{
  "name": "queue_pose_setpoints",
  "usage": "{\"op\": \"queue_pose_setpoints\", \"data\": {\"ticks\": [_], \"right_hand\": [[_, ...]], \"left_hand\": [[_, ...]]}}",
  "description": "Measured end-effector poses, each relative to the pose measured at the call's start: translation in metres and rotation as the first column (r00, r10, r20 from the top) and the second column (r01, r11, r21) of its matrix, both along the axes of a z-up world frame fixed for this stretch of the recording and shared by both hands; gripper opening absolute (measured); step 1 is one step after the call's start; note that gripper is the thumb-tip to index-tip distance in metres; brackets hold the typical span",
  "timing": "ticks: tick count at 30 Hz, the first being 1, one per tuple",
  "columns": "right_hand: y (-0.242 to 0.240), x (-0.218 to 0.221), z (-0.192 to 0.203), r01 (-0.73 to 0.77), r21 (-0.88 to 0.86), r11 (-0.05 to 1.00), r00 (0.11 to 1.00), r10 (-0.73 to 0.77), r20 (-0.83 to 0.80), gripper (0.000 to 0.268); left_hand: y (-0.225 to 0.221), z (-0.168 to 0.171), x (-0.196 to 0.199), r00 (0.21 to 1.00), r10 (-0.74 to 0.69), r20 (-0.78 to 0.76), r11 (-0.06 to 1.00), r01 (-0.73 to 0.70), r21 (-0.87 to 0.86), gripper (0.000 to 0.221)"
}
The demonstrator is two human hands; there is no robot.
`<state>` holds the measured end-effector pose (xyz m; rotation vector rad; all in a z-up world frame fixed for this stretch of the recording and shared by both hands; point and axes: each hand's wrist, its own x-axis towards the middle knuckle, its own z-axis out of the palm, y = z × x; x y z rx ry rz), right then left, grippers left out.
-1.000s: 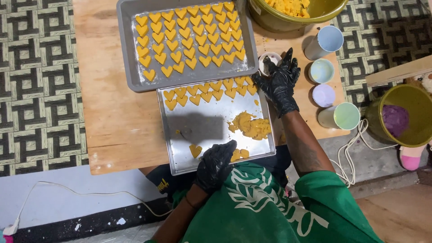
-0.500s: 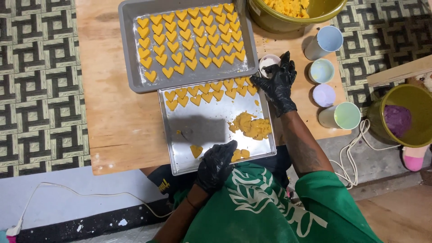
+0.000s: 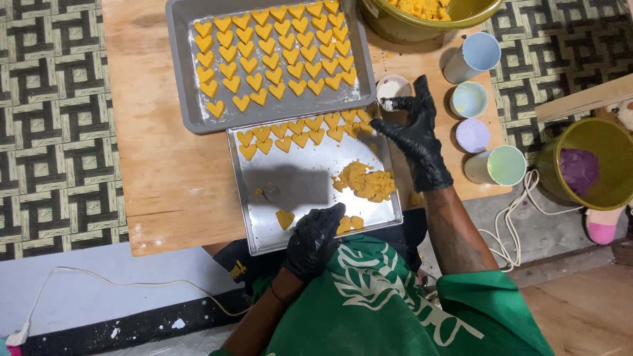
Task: Shaping small pieces of yellow dough into heart shapes and arranging them on a baking tray.
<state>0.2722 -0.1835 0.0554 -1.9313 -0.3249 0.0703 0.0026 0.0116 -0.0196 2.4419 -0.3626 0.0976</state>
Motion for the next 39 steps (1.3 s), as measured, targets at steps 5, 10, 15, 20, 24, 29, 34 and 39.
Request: {"op": "queue_pose_setpoints", "data": {"ticks": [5,10,15,20,24,29,34,39], "right_hand": [[0.059,-0.090,0.067,-0.147,0.237,0.960,0.986,0.160,-0.039,0.133],[0.079,-0.133,0.007,-0.185,-0.611,0.770,0.910,0.369,0.189,0.085],[0.074,-0.128,0.009,-0.203,-0.758,0.619,0.874,0.463,0.145,0.088],[0.073,-0.142,0.026,-0.218,-0.738,0.638,0.888,0.444,0.121,0.083],[0.071,-0.141,0.011,-0.281,-0.839,0.467,0.835,0.549,0.026,0.087],[0.073,-0.131,0.002,-0.326,-0.819,0.472,0.761,0.645,0.068,0.083],[0.082,-0.119,0.002,-0.279,-0.848,0.451,0.833,0.553,0.020,0.090],[0.073,-0.136,0.009,-0.423,-0.707,0.566,0.769,0.638,0.051,0.058]], "left_hand": [[-0.006,0.010,-0.005,0.996,0.048,0.076,0.999,-0.047,-0.002,0.071],[-0.027,-0.083,-0.017,0.948,0.207,0.243,0.948,-0.255,0.188,0.073],[-0.013,-0.045,-0.016,0.973,0.082,0.218,0.985,-0.112,0.132,0.074],[-0.013,-0.067,-0.016,0.974,0.063,0.219,0.980,-0.102,0.173,0.071],[-0.008,-0.057,-0.014,0.983,0.018,0.183,0.979,-0.055,0.196,0.057],[-0.052,-0.021,-0.009,0.785,0.439,0.438,0.836,-0.535,0.120,0.045],[-0.018,-0.012,-0.006,0.893,0.170,0.417,0.983,-0.186,-0.004,0.035],[-0.005,0.048,-0.001,0.899,0.168,0.403,0.982,-0.119,-0.145,0.037]]}}
